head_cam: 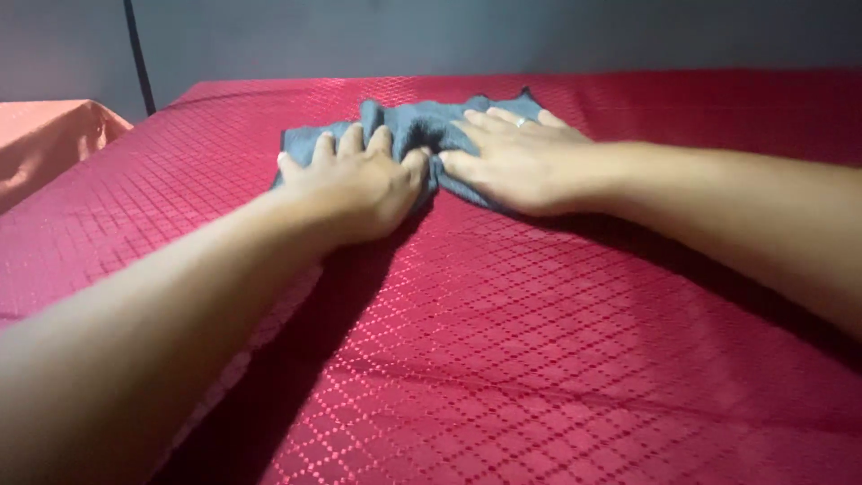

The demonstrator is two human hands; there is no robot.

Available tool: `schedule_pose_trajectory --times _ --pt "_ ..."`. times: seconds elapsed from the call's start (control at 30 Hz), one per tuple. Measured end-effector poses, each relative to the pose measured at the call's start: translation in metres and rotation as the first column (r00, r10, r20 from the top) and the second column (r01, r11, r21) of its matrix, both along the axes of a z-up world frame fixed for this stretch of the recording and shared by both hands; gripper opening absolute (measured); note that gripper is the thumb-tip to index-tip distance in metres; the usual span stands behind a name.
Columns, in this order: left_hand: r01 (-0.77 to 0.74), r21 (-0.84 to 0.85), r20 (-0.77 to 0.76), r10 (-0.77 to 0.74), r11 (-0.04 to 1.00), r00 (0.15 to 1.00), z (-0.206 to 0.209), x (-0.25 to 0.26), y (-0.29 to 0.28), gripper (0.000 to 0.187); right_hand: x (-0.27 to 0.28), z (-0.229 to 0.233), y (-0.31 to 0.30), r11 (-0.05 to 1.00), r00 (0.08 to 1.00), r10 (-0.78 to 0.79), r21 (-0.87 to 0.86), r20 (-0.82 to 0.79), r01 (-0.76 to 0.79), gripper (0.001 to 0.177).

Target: The person is wiping a red tablecloth with a grey cloth.

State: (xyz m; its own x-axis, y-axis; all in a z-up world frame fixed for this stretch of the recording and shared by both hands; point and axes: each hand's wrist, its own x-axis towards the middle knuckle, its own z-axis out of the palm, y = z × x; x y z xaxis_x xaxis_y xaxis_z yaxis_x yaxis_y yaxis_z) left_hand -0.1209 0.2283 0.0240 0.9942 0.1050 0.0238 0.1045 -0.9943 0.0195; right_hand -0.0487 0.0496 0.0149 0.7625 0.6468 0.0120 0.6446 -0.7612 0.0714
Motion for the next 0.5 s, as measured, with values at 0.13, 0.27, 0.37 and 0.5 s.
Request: schedule_pose_trajectory --times 0.13,0.27,0.37,0.5 --pt "0.101 0.162 -0.082 -0.088 0.982 0.993 0.008 -0.039 -0.023 0.056 -0.008 -0.018 -0.038 0.977 0.962 0.205 -0.098 0.182 -0.19 0.058" --pt "0.237 0.209 -0.024 -0.238 0.949 0.971 0.002 -0.064 -0.034 0.054 -0.038 -0.017 -0.063 0.983 0.989 0.147 0.103 0.036 -0.15 0.079" --pt "0.375 0.297 0.055 -0.407 0.878 0.912 -0.009 -0.084 -0.036 0.052 -0.045 -0.018 -0.09 0.928 0.937 0.343 0.129 0.073 -0.35 0.081" --pt "0.587 0.321 0.102 -0.643 0.743 0.759 -0.018 -0.09 -0.03 0.052 -0.043 -0.014 -0.108 0.866 0.876 0.48 0.137 0.039 -0.48 0.089"
